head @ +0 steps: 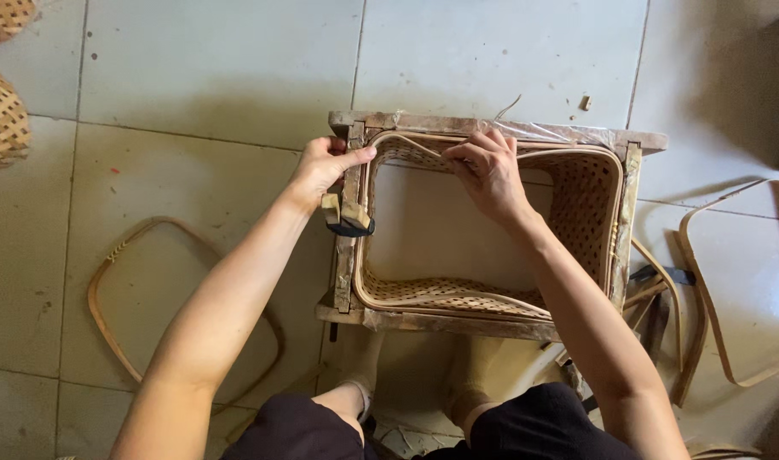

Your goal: The person inserts flexible wooden strips into a woven basket frame, bends them to fit the shape, and secures them with a hammer. The person repeats this process to add multiple internal supports to the basket.

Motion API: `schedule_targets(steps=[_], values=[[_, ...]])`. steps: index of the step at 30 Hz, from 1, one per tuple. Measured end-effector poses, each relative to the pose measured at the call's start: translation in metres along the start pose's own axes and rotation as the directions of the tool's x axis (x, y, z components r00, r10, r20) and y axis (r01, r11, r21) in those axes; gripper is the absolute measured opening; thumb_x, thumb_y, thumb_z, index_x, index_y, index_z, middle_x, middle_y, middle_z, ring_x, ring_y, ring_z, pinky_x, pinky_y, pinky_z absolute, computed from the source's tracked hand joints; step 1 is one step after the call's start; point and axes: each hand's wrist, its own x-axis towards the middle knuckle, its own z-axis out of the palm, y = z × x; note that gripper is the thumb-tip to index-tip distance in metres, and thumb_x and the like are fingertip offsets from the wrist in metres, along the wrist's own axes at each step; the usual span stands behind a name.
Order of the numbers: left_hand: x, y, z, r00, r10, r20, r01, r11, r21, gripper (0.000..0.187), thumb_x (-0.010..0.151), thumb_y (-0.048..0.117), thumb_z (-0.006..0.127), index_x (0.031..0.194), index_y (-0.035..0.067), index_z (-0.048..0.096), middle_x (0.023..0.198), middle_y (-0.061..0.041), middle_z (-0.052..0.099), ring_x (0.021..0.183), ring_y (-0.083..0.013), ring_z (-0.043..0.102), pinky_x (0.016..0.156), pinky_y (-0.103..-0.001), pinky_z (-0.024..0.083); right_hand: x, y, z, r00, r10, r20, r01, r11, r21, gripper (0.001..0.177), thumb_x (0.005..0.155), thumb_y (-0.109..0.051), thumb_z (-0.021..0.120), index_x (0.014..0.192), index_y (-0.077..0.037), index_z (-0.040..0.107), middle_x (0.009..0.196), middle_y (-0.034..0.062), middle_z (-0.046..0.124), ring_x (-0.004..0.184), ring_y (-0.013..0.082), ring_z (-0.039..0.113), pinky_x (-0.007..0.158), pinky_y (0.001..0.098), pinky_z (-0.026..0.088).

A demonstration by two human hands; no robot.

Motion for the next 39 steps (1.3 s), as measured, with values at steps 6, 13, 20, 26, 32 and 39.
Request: schedule_targets(steps=[6,13,20,26,32,39], values=[[0.021,-0.032,0.000,0.998,0.038,-0.041,-0.038,0.999,-0.005,0.047,0.075,0.026,0.093,0.102,-0.001,0.066,0.092,-0.006,0.071,0.080,-0.0163,0.067,0.076,-0.031,0.058,0.008,-0.010,0.003,0.998,-0.008,-0.065,0.004,0.998,-0.066,0.008,0.097,-0.018,0.078,0.103,-0.012,0.078,0.093,0.0011,0.066,0.094,0.0223,0.053,0.089,0.0407,0.037],[-0.066,0.053,-0.006,0.807,0.110,-0.581,-0.242,0.958,-0.153,0.050,0.090,0.038,0.072,0.125,0.020,0.040,0.113,0.004,0.058,0.088,-0.0125,0.068,0.066,-0.028,0.061,-0.040,-0.029,-0.032,0.975,-0.222,-0.019,0.214,0.956,-0.201,0.036,0.094,-0.011,0.059,0.128,-0.006,0.069,0.125,0.0158,0.068,0.118,0.0328,0.056,0.097,0.0505,0.040],[-0.203,0.071,0.095,0.550,0.724,0.416,-0.820,0.375,0.432,0.017,0.097,0.018,0.066,0.111,0.007,0.068,0.105,-0.008,0.070,0.098,-0.0220,0.065,0.094,-0.037,0.053,-0.121,-0.057,-0.065,0.778,0.046,0.626,-0.169,0.976,0.139,0.024,0.103,-0.028,0.057,0.109,-0.008,0.070,0.098,0.0125,0.068,0.092,0.0339,0.068,0.078,0.0441,0.056],[-0.181,0.034,0.054,0.629,0.028,0.777,-0.777,0.013,0.629,0.015,0.076,0.007,0.068,0.086,0.011,0.078,0.087,-0.007,0.074,0.093,-0.0220,0.068,0.096,-0.040,0.052,-0.136,-0.067,-0.061,0.820,0.060,0.569,-0.178,0.972,0.154,0.029,0.095,-0.024,0.062,0.119,-0.011,0.072,0.088,0.0125,0.065,0.080,0.0333,0.067,0.068,0.0457,0.054],[-0.147,0.001,0.039,0.590,-0.038,0.806,-0.807,-0.068,0.587,0.010,0.074,0.007,0.068,0.067,0.003,0.073,0.077,-0.011,0.068,0.086,-0.0289,0.068,0.080,-0.040,0.057,-0.132,-0.073,-0.046,0.918,-0.062,0.391,-0.062,0.953,0.297,0.026,0.097,-0.022,0.063,0.120,-0.013,0.072,0.093,0.0099,0.066,0.081,0.0326,0.067,0.071,0.0447,0.055],[-0.136,-0.003,0.040,0.610,-0.143,0.779,-0.780,0.062,0.622,0.010,0.075,0.007,0.069,0.068,0.002,0.073,0.078,-0.018,0.069,0.079,-0.0325,0.071,0.069,-0.041,0.061,-0.146,-0.066,-0.041,0.891,0.052,0.451,-0.156,0.968,0.197,0.031,0.094,-0.020,0.066,0.123,-0.020,0.074,0.086,0.0103,0.063,0.074,0.0308,0.066,0.064,0.0447,0.054]])
